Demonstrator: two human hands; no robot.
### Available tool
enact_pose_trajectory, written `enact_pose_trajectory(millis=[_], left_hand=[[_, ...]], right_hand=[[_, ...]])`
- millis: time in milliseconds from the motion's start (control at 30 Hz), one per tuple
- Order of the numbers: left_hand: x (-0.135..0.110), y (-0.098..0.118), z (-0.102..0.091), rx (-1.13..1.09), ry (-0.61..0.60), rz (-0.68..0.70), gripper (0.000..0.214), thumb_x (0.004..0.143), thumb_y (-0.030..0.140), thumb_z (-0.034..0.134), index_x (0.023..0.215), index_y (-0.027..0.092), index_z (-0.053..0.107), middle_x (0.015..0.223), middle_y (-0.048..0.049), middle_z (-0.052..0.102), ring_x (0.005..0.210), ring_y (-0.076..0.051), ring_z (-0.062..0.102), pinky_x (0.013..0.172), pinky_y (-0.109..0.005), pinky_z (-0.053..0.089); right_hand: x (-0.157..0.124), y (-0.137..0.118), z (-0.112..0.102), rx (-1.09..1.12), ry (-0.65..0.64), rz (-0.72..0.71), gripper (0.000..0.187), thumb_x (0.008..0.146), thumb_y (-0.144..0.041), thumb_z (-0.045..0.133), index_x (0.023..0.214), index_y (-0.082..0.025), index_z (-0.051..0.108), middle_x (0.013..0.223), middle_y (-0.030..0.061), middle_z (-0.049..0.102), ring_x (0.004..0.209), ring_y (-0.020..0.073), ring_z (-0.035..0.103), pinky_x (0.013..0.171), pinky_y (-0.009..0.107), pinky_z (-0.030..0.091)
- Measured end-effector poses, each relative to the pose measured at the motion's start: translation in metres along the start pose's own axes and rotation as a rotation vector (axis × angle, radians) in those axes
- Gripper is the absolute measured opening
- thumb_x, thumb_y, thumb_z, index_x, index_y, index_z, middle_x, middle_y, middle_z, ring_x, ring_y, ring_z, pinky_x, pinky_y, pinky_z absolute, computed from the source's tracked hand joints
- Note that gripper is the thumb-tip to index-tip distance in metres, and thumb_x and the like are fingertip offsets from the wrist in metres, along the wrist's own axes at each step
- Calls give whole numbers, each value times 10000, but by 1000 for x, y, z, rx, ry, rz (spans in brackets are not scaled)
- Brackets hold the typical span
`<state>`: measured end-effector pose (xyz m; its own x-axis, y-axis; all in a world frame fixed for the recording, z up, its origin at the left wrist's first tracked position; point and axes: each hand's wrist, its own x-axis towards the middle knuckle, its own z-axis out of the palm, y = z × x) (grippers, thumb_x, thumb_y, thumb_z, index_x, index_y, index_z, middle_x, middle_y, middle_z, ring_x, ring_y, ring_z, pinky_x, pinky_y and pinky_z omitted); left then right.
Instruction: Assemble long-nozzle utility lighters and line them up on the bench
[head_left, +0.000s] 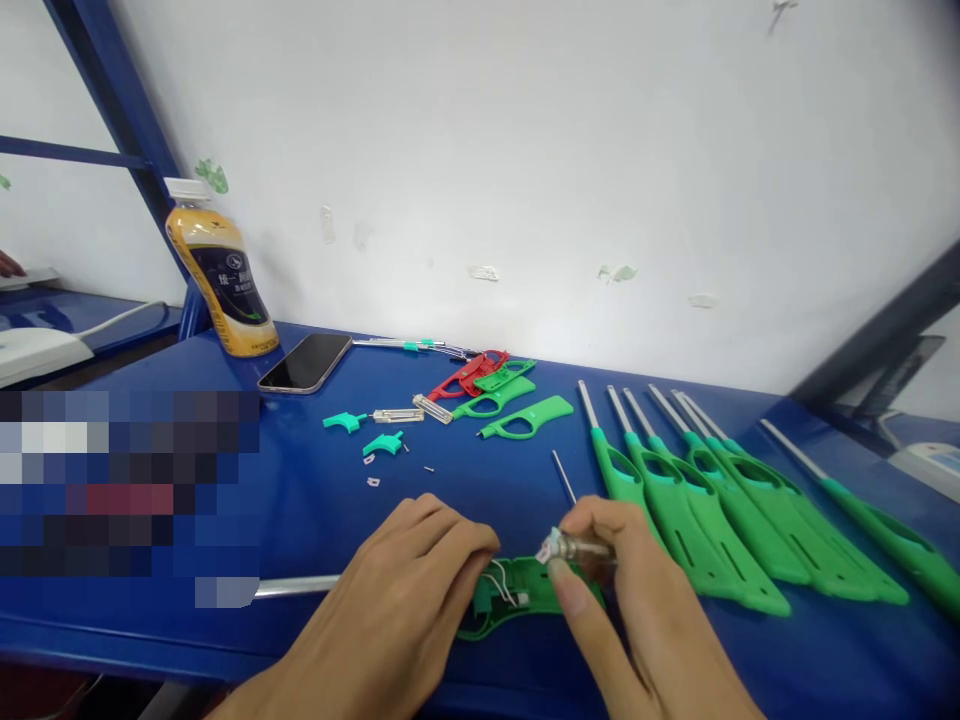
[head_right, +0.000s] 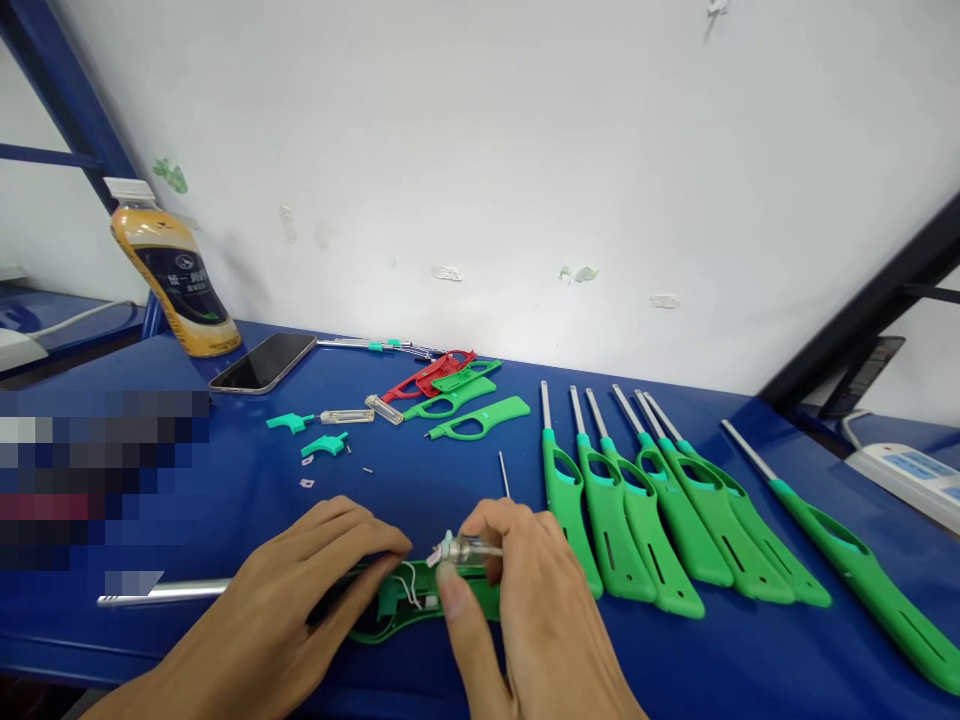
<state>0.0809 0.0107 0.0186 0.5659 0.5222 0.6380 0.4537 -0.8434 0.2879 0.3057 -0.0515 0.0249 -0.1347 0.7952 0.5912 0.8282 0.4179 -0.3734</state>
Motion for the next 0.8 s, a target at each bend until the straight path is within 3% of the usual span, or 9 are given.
enact_pose_trajectory(millis=[133, 333, 533, 800], left_hand=[[0, -1, 2, -10, 42, 38, 232, 1184, 125, 450, 1154, 228, 655, 977, 23, 766, 849, -170, 679, 796, -278, 561], [-3, -4, 2, 22, -5, 108, 320, 1231, 209, 367, 1129, 208, 670, 1033, 20, 790, 875, -182, 667, 826, -318, 545], [-1, -4, 2, 48, -12, 135, 374, 1244, 232, 341, 1110, 202, 688, 1041, 24, 790, 891, -179, 665, 857, -326, 523], [-3, -4, 3, 74, -14, 153, 389, 1231, 183, 355, 1066, 193, 707, 1016, 23, 782, 875, -182, 653, 857, -331, 521]], right_hand=[[0, 6, 4, -16, -58, -19, 112, 1186, -353, 468, 1138, -297, 552, 931, -5, 714, 820, 184, 737, 725, 298, 614], [2, 14, 12, -38, -150, -89, 154, 1182, -278, 494, 1038, -292, 545, 917, -31, 700, 782, 178, 688, 732, 331, 554], [3, 13, 14, -41, -156, -117, 179, 1199, -269, 457, 1044, -287, 544, 921, -37, 697, 795, 175, 686, 771, 341, 512], [11, 7, 13, -91, -74, -204, 258, 1221, -283, 389, 1005, -272, 531, 838, -46, 680, 712, 163, 662, 720, 334, 458]])
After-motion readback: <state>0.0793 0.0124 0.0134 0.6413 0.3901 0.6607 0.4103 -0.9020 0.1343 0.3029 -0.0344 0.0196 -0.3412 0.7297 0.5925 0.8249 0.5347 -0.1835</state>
